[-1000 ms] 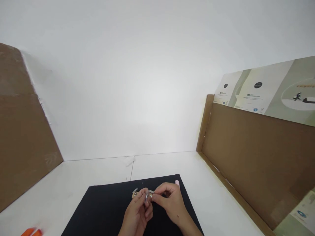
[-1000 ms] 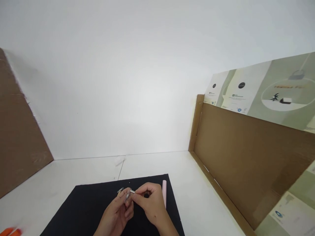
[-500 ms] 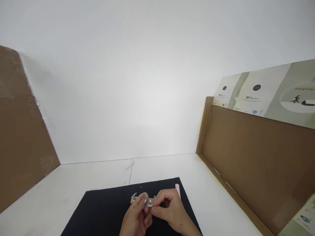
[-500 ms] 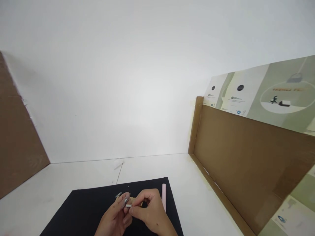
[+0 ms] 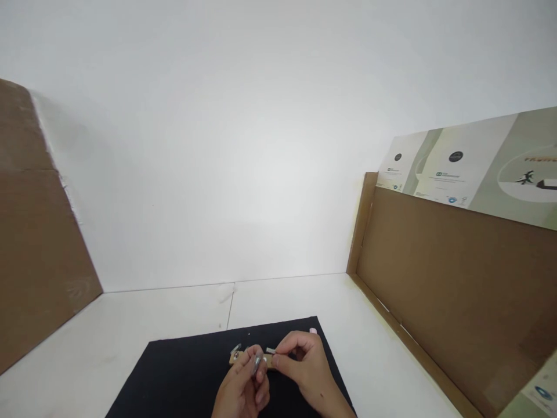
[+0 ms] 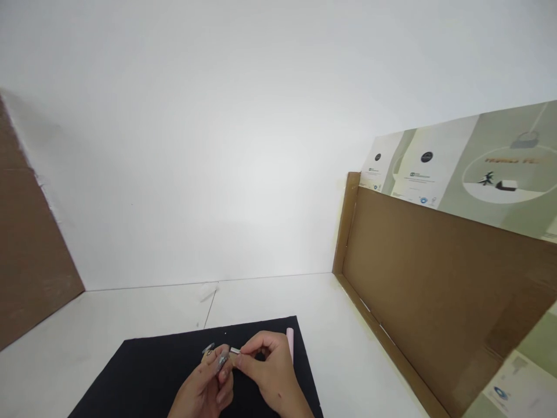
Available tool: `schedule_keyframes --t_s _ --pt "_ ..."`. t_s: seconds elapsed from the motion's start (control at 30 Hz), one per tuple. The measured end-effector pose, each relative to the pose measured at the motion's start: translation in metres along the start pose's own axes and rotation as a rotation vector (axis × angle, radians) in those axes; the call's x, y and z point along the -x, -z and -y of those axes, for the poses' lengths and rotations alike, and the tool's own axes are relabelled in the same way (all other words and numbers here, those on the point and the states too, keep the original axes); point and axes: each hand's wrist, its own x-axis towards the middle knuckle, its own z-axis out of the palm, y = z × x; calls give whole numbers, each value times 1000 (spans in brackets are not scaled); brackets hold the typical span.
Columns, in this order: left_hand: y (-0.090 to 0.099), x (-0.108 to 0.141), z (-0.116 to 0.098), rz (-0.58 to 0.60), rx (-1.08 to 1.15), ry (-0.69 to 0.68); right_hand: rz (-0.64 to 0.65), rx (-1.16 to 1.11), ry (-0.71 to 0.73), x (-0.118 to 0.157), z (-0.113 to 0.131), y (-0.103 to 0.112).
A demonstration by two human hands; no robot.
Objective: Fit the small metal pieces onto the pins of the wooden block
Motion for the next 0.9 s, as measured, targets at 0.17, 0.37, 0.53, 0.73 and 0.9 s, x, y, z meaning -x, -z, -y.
schedule_keyframes --t_s 0.17,0.37,0.53,0.73,0.9 --pt "0 0 2 6 6 1 -19 27 -23 0 -2 -1" --pt "1 0 4 6 14 -6 62 7 4 2 -3 3" --pt "9 -10 12 19 33 7 207 -58 -19 7 0 10" --pt "9 -10 12 10 38 12 200 -33 -72 7 -3 7" --pt "3 -4 7 7 15 6 12 -14 -50 0 -6 -2"
